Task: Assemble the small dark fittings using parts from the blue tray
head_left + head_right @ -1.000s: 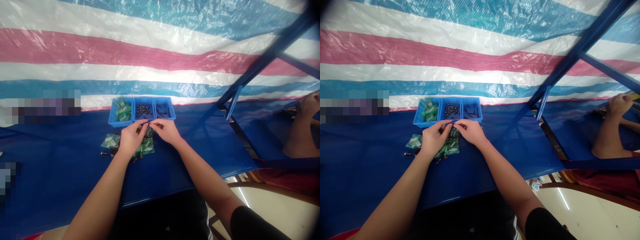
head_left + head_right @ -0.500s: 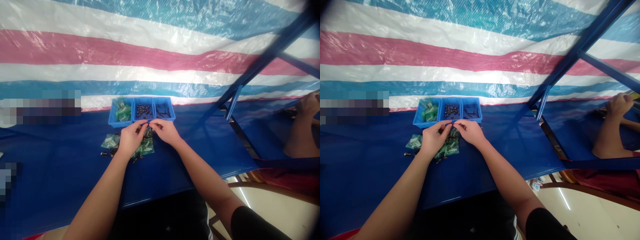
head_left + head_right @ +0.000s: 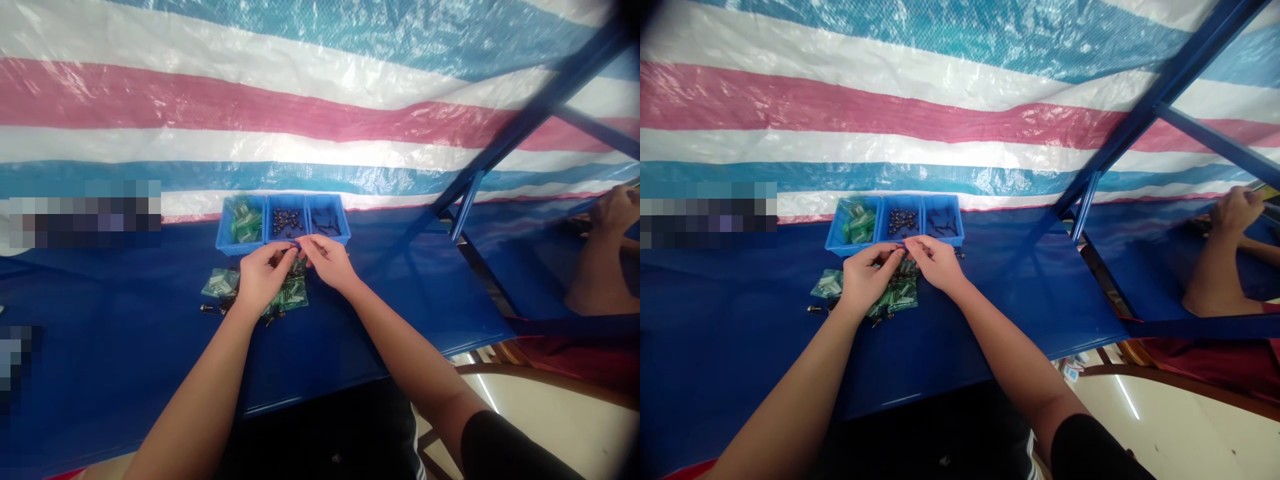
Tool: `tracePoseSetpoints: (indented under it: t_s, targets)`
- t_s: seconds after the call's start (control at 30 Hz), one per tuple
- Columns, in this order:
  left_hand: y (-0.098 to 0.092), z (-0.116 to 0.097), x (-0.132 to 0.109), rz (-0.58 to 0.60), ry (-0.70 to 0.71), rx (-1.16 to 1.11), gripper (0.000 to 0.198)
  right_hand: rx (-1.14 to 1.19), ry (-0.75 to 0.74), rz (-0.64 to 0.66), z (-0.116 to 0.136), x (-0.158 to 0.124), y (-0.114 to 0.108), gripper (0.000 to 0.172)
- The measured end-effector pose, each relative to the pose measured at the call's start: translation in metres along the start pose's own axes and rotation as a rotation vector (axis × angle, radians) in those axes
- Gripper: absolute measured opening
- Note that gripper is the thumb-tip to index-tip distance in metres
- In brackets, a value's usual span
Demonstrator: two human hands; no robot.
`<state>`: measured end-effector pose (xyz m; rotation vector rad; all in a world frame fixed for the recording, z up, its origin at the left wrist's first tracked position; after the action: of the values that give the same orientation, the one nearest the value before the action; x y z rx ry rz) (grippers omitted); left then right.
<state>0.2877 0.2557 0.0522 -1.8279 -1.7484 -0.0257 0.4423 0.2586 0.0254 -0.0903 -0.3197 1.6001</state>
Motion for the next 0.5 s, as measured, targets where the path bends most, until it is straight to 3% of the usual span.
tracePoseSetpoints:
  t_s: [0.2,0.33,0.5]
  targets:
    - [0.001,0.000,-0.001,0.006,-0.023,-0.115,0.029,0.279,0.139,0.249,-0.006,-0.001,0.026,0.038]
    - [0.001,-0.001,-0.002,0.005,-0.015,-0.144,0.027,0.458,0.200,0.261,-0.004,-0.004,0.030,0.038]
    - [-0.001,0.000,-0.001,-0.018,0.006,-0.100,0.028,0.474,0.227,0.175,-0.008,-0.002,0.022,0.038]
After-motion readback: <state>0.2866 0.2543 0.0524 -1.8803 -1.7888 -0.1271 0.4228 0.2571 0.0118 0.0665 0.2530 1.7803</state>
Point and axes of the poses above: each hand's wrist, its own x-axis towards the middle knuckle, its own y-axis out of the palm, z = x × y, the point moved 9 cm from there along x, towards the middle knuckle, and after that the axes turned 6 degrees about -x, right-handed, at the moved point
